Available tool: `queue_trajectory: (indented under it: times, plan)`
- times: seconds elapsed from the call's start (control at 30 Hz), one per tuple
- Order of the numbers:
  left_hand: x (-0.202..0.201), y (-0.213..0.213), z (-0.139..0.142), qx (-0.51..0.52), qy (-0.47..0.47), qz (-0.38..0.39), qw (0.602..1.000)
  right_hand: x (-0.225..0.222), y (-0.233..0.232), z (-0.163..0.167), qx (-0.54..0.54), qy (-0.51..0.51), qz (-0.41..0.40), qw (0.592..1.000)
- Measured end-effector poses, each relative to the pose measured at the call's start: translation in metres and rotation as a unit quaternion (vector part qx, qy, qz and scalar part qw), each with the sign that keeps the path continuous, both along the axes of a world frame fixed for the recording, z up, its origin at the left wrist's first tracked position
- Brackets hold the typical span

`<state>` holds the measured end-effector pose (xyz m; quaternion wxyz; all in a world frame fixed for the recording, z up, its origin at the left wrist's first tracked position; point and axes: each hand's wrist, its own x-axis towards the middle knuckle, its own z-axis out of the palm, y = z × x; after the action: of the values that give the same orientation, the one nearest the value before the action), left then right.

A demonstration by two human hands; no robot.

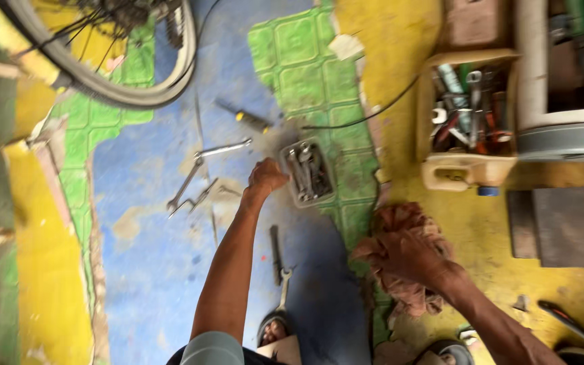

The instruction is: The person wipes several metal tools with a cloth, then coils a long black cable. The person handles wrenches, a screwdriver, and a cable, placing the cleaned tools into a container.

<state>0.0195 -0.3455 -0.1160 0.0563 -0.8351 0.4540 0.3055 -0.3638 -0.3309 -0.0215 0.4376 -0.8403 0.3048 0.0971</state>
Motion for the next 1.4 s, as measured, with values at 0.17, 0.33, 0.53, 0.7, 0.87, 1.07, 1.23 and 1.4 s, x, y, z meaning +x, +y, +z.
queue_trajectory:
  times: [0.17, 0.33, 0.53, 0.7, 0.87, 1.07, 1.23, 1.4]
  plan:
    - [0.017, 0.077, 0.002, 0.264, 0.087, -0.009, 0.960, 0.026, 0.010, 0.000, -0.056, -0.022, -0.028, 0.998]
    - [-0.003, 0.139, -0.034, 0.402, 0.147, -0.015, 0.904, 0.047, 0.019, -0.003, -0.099, 0.013, 0.029, 0.995]
    - [-0.026, 0.164, -0.067, 0.483, 0.194, 0.028, 0.853, 0.055, 0.023, 0.004, -0.098, 0.038, 0.022, 0.994]
    - [-0.005, 0.131, -0.024, 0.314, 0.388, 0.095, 0.861, 0.045, 0.026, -0.007, -0.247, 0.037, 0.117, 0.961]
    - [-0.038, 0.057, 0.041, 0.126, 0.485, 0.086, 0.861, 0.033, 0.022, -0.034, -0.588, -0.206, 0.103, 0.775]
    - [-0.126, -0.013, 0.050, -0.095, 0.560, 0.122, 0.814, 0.018, 0.016, -0.007, -0.332, 0.240, 0.258, 0.875]
    - [-0.184, -0.052, 0.025, -0.149, 0.533, 0.098, 0.827, 0.002, 0.030, 0.048, -0.278, -0.051, -0.043, 0.958]
    - [-0.238, -0.090, 0.016, -0.179, 0.506, 0.048, 0.842, -0.015, 0.027, 0.081, 0.036, 0.078, -0.110, 0.990]
